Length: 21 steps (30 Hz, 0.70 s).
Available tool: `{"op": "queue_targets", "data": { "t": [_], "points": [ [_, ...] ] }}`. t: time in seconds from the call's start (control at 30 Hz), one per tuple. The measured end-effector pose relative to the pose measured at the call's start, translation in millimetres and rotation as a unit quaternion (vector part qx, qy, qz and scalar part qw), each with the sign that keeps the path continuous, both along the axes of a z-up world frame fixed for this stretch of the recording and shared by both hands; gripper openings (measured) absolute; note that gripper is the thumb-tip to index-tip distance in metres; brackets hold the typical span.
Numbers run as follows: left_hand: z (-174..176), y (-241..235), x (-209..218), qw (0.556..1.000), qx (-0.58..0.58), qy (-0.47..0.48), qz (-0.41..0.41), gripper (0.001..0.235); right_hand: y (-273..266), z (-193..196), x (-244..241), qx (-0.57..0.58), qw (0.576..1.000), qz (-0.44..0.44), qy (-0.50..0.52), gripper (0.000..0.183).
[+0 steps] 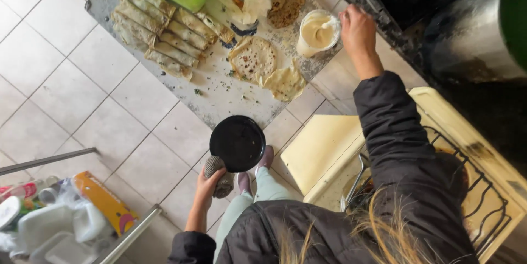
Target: The person prepares cannelloni by filling thin crepes with a spinach mixture and then cooking crepes on a stovetop.
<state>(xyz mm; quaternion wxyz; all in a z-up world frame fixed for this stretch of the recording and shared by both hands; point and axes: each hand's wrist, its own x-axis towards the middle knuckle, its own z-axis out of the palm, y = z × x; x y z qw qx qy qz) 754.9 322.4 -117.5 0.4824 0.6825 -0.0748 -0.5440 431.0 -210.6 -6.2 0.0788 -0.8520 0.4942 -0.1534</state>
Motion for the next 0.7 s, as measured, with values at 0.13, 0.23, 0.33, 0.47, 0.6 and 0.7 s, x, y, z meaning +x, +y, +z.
{"op": "queue_targets", "data": {
  "t": [0.13, 0.23, 0.33, 0.47, 0.6, 0.7],
  "points": [
    [6.0, 18.8, -5.7, 1.000, 0.010, 0.012, 0.000, 0.042, 11.5, 10.2, 2.3, -0.035, 0.987, 0.029, -0.152, 0.014],
    [2.6, 9.0, -6.9, 1.000, -0.008, 0.018, -0.007, 0.040, 1.0, -10.2, -1.8, 0.009, 1.000, 0.013, 0.000, 0.021],
    [-1.1, 3.7, 4.5, 0.999, -0.003, 0.020, -0.031, 0.038, 13.5, 15.9, 7.0, -0.065, 0.990, -0.027, -0.122, 0.020],
    [-11.1, 18.3, 0.5, 1.000, 0.016, 0.002, -0.019, 0.036, 5.4, -11.7, -2.6, 0.006, 0.997, 0.004, -0.071, 0.022],
    [-2.9, 32.3, -8.4, 1.000, -0.001, 0.010, 0.004, 0.035, 14.1, -9.4, 0.6, -0.032, 0.996, -0.018, -0.077, 0.021],
    [-8.4, 11.5, -10.0, 1.000, -0.002, 0.002, 0.005, 0.034, -8.0, -16.3, -5.6, -0.021, 0.997, -0.005, -0.068, 0.020]
  ]
}}
